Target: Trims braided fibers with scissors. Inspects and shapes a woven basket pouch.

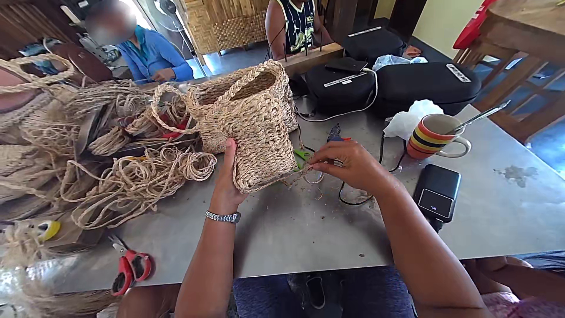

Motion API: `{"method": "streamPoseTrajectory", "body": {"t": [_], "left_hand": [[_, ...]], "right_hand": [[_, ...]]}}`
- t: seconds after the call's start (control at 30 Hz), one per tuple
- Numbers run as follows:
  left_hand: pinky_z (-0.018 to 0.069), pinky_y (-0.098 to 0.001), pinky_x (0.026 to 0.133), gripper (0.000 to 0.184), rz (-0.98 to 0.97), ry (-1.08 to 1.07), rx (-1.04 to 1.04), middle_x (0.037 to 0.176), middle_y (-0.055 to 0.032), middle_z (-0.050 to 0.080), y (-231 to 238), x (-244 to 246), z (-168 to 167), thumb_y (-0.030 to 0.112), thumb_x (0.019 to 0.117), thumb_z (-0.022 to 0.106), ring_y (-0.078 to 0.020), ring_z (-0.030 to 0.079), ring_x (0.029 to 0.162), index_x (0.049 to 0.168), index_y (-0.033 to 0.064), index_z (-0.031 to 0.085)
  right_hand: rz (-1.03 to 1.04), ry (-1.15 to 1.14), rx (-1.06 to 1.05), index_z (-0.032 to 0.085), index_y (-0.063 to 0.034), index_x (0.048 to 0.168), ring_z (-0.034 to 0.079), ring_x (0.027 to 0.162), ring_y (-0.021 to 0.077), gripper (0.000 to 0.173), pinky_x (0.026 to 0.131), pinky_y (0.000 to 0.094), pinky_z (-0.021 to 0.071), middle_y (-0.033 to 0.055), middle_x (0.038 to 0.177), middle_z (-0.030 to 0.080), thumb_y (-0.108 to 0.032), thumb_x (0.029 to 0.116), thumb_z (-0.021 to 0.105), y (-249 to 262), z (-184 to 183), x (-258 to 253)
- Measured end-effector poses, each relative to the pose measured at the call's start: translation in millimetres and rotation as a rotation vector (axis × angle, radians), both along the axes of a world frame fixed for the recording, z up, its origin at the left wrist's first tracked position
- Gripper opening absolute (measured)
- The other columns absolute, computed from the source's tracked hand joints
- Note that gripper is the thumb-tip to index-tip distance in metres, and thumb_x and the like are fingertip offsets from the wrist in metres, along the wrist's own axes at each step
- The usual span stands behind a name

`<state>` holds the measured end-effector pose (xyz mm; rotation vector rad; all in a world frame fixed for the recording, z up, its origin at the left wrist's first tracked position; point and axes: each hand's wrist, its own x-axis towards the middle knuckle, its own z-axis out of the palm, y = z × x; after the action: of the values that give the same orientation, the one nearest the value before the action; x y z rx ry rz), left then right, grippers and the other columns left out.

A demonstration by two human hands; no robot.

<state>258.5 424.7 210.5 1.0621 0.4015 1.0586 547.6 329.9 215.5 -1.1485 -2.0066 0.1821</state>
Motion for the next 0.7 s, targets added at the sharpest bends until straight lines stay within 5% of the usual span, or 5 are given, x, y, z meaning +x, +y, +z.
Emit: {"method": "streamPoseTrajectory", "body": {"t": [0.17, 0.3, 0.47, 0.7], "left_hand": [[0.0621, -0.0403, 0.087, 0.055, -0.077, 0.016, -0.015, 0.126, -0.0027, 0.069, -1.2, 2.1, -1.4, 0.062, 0.1028, 0.042, -0.0167, 0.069, 0.112, 0.138, 0.0228, 0.058], [0.0619, -0.0399, 0.088, 0.054, -0.122, 0.029, 0.006, 0.126, -0.0025, 0.069, 0.3, 1.1, -4.0, 0.061, 0.1017, 0.046, -0.0164, 0.069, 0.112, 0.138, 0.023, 0.057], [0.0619, -0.0404, 0.088, 0.054, -0.146, 0.02, -0.009, 0.125, -0.0036, 0.069, 2.1, 2.0, -7.0, 0.06, 0.1021, 0.046, -0.0171, 0.069, 0.112, 0.138, 0.0219, 0.058], [0.0628, -0.0394, 0.085, 0.054, -0.212, 0.055, -0.039, 0.122, -0.0032, 0.07, 1.7, -0.2, -6.4, 0.062, 0.1011, 0.046, -0.0166, 0.07, 0.108, 0.136, 0.0223, 0.06]], "right_hand": [[-0.015, 0.021, 0.001, 0.076, -0.0083, 0.105, 0.066, 0.086, 0.0118, 0.016, 0.08, 0.0289, 0.0573, 0.0042, 0.096, 0.07, -0.021, 0.1002, 0.066, -4.0, 2.3, 1.1], [-0.113, 0.006, 0.049, 0.074, -0.0079, 0.099, 0.066, 0.087, 0.0149, 0.024, 0.081, 0.0323, 0.0572, 0.0052, 0.094, 0.068, -0.032, 0.0978, 0.071, 0.2, 1.9, 1.8], [-0.05, 0.049, 0.051, 0.073, -0.0061, 0.111, 0.066, 0.096, 0.0163, 0.016, 0.088, 0.0323, 0.058, 0.0087, 0.106, 0.067, -0.014, 0.1014, 0.063, 4.2, 0.6, 2.1], [-0.085, 0.008, 0.115, 0.071, -0.0034, 0.117, 0.065, 0.11, 0.0226, 0.025, 0.097, 0.0351, 0.0553, 0.0141, 0.12, 0.066, 0.0, 0.1015, 0.052, 3.1, 2.0, -2.7]]}}
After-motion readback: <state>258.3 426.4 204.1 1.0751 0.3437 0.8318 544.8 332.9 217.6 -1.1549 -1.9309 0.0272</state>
